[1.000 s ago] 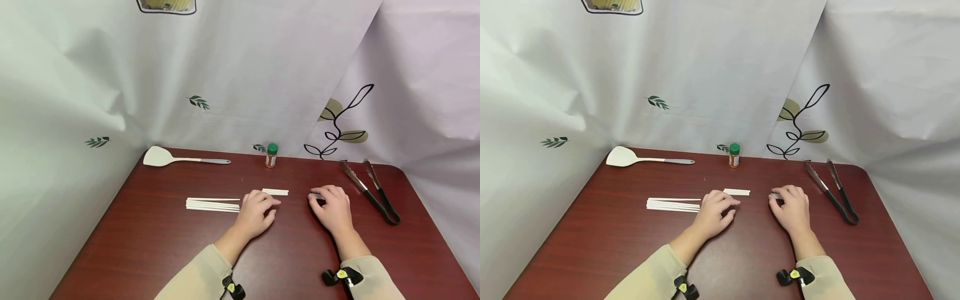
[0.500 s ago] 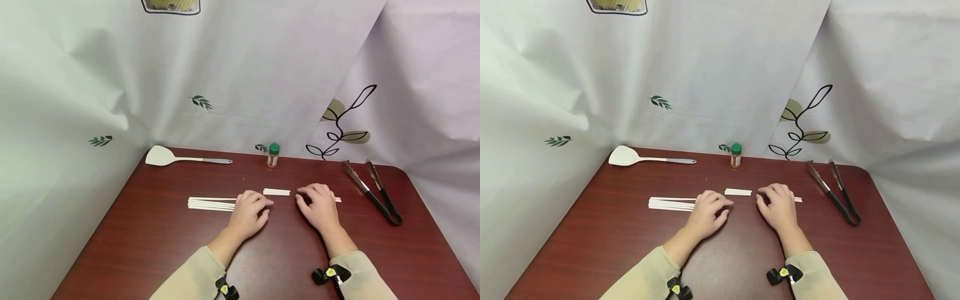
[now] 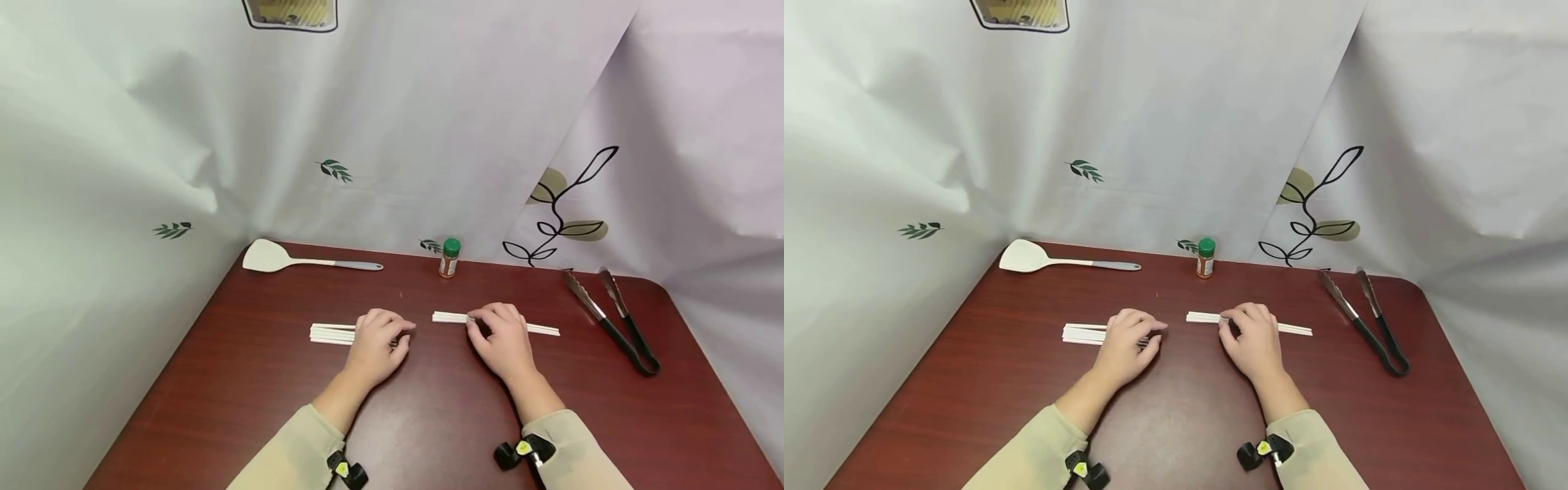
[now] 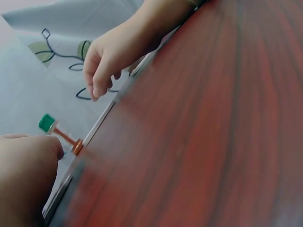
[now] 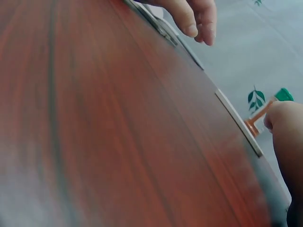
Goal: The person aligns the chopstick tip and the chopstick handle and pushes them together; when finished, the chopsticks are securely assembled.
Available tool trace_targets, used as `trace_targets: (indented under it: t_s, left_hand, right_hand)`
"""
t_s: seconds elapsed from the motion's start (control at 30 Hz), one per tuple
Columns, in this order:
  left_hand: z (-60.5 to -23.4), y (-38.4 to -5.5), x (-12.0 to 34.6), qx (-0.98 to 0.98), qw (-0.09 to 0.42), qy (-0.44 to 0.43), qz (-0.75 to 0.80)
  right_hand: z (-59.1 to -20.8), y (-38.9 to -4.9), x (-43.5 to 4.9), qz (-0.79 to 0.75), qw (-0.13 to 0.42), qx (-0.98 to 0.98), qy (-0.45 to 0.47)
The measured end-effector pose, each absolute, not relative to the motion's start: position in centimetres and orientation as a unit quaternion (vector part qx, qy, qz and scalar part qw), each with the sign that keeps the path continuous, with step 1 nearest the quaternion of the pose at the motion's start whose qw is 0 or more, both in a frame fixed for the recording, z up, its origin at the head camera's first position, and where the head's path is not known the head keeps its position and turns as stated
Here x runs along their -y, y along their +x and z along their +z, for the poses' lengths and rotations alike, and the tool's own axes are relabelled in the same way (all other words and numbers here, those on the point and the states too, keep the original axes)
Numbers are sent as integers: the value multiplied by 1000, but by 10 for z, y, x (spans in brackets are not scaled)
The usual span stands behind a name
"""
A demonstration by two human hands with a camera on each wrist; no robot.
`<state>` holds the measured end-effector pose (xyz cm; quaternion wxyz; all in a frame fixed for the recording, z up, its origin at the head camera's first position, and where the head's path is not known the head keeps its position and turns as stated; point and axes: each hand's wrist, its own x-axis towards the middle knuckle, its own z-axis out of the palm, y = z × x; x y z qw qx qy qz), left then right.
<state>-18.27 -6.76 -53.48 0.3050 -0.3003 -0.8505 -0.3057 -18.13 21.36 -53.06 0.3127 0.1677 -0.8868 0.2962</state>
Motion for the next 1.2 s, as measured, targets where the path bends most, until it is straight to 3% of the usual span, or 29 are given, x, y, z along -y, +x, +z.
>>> trace_targets:
  t_s: [0.63,1.2]
  left_hand:
    - [-534,-187,138,864,328,-232,-303]
    - [-534,-184,177,877,330,-172,-304]
  right_hand:
    - [-534,-187,-155,286,300,874,254]
    - [-528,-187,-99,284,261,884,266]
